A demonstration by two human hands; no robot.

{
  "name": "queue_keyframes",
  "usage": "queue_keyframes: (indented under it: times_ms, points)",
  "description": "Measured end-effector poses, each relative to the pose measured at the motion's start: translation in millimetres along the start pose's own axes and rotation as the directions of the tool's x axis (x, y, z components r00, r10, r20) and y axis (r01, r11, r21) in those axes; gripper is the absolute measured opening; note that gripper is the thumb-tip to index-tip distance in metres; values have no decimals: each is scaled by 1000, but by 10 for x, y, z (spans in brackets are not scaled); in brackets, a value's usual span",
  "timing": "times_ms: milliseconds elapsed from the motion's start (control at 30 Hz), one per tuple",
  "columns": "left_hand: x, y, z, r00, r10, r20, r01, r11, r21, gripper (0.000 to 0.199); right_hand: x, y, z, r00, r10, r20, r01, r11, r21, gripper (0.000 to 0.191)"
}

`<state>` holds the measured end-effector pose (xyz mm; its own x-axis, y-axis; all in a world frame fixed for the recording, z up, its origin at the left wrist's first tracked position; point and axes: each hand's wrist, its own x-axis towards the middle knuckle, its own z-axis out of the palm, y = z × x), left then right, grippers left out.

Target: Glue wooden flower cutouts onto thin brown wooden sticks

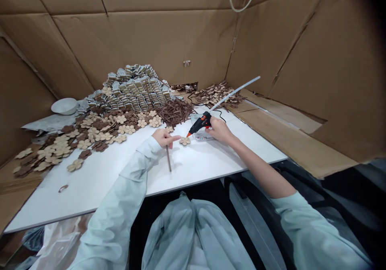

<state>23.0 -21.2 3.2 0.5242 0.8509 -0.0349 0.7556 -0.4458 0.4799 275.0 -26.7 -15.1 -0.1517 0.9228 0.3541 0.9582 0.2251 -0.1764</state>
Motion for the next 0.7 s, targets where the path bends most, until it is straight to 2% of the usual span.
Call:
queue_keyframes:
  times_ms: [133,233,400,533,700]
  points:
    - [32,-18,58,995,-16,-97,31,987,158,41,-9,-78,21,999,-28,26,30,998,-63,19]
    - [55,41,173,995,14,-98,12,964,264,57,-16,-66,57,999,-42,19,43,996,-79,20]
    - [90,167,319,988,-78,-136,128,903,410,77,-19,-16,122,998,-65,7,65,995,-77,22]
    - [117,181,370,987,-96,-130,142,899,413,75,-19,-16,136,998,-56,6,56,996,-71,23]
    - [135,137,398,986,-86,-143,140,892,429,62,-28,-35,115,998,-61,10,61,994,-85,26]
